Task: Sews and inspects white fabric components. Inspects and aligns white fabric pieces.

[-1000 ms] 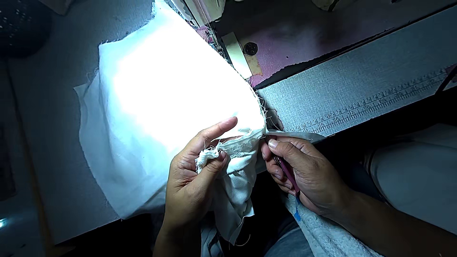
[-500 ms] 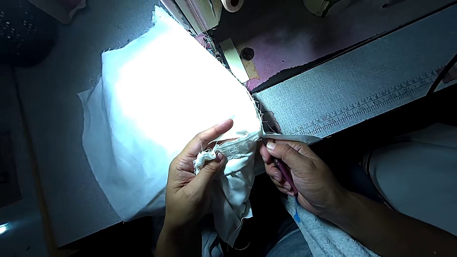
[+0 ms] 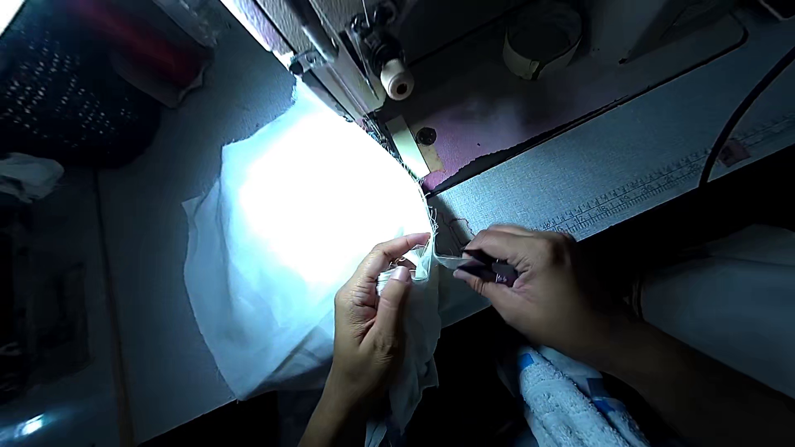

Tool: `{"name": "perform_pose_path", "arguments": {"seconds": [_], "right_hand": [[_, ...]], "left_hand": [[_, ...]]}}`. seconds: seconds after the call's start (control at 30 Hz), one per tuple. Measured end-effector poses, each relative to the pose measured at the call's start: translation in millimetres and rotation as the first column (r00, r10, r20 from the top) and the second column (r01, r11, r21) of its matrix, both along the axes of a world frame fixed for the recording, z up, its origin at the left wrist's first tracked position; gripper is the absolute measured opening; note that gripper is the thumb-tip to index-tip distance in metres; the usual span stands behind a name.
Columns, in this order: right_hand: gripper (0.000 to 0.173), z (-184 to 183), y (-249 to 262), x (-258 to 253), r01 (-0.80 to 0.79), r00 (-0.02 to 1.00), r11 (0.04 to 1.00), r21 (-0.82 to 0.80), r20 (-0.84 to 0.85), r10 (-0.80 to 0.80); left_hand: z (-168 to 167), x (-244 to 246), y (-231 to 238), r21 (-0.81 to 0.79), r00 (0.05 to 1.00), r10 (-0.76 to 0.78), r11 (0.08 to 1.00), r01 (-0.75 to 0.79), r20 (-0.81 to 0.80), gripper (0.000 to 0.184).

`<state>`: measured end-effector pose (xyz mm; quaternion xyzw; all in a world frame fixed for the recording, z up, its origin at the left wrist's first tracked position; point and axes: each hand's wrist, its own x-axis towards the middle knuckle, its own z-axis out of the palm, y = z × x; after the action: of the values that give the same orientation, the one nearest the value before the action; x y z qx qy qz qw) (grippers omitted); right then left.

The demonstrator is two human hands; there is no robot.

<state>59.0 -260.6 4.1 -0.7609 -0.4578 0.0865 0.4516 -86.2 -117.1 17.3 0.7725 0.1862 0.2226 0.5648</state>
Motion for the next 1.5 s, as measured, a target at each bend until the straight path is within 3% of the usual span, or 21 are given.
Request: {"name": "perform_pose_path", "arguments": {"seconds": [0.1, 0.23, 0.33, 0.4, 0.47, 0.5, 0.53, 0.6, 0.7, 0.8, 1.5], "right_hand": [[0.004, 2.0, -2.6, 4.3, -0.081, 0.997, 0.994, 0.067, -0.006, 0.082], [0.015, -8.4, -9.8, 29.2, 0.052, 0.997, 0.997, -0.048, -0.05, -0.054], [0.009, -8.6, -14.4, 19.2, 0.134, 0.991, 0.987, -0.084, 0.015, -0.134], [0.035, 0.2, -24.8, 13.0, 0.171, 0.984, 0.985, -0.021, 0.047, -0.17], [0.04, 10.9, -34.5, -0.2, 0.117, 0.99, 0.985, 0.124, -0.091, -0.106], [0.036, 15.6, -37.1, -10.9, 0.035, 0.97, 0.978, 0.207, -0.241, 0.016], [0.035, 18.1, -36.9, -22.7, -0.059, 0.892, 0.957, 0.285, -0.416, 0.179], [0.029, 15.7, -25.1, -39.5, -0.17, 0.596, 0.921, 0.35, -0.707, 0.379], [0.028, 3.2, 2.7, -38.0, -0.125, 0.2, 0.966, 0.225, -0.948, 0.247], [0.032, -1.5, 16.4, -33.9, -0.014, 0.053, 0.978, 0.208, -0.977, 0.209], [0.036, 4.4, 20.0, -34.9, 0.039, 0.05, 0.99, 0.133, -0.99, 0.131]], "left_hand": [[-1.5, -0.8, 5.3, 0.175, 0.994, 0.112, 0.978, -0.111, 0.003, 0.019], [1.2, -4.2, 26.1, 0.348, 0.983, 0.183, 0.924, -0.159, -0.035, 0.01], [4.2, -0.6, 23.8, 0.302, 0.978, 0.195, 0.939, -0.164, -0.073, 0.004], [5.3, -0.1, 17.1, 0.247, 0.977, 0.204, 0.952, -0.181, -0.07, 0.008], [5.6, -1.7, 10.3, 0.221, 0.975, 0.211, 0.957, -0.19, -0.075, 0.01], [5.4, -2.4, 8.2, 0.219, 0.975, 0.209, 0.957, -0.189, -0.072, 0.011], [4.9, -2.9, 6.5, 0.218, 0.977, 0.2, 0.959, -0.18, -0.072, 0.012], [4.6, -3.1, 3.8, 0.186, 0.98, 0.186, 0.968, -0.171, -0.069, 0.015], [2.5, -2.8, 0.2, 0.094, 0.98, 0.189, 0.979, -0.183, -0.06, 0.018], [-1.2, -4.7, -0.3, 0.054, 0.985, 0.168, 0.985, -0.166, -0.034, 0.02], [-7.0, -9.2, 0.1, 0.047, 0.996, 0.088, 0.995, -0.088, 0.001, 0.021]]}}
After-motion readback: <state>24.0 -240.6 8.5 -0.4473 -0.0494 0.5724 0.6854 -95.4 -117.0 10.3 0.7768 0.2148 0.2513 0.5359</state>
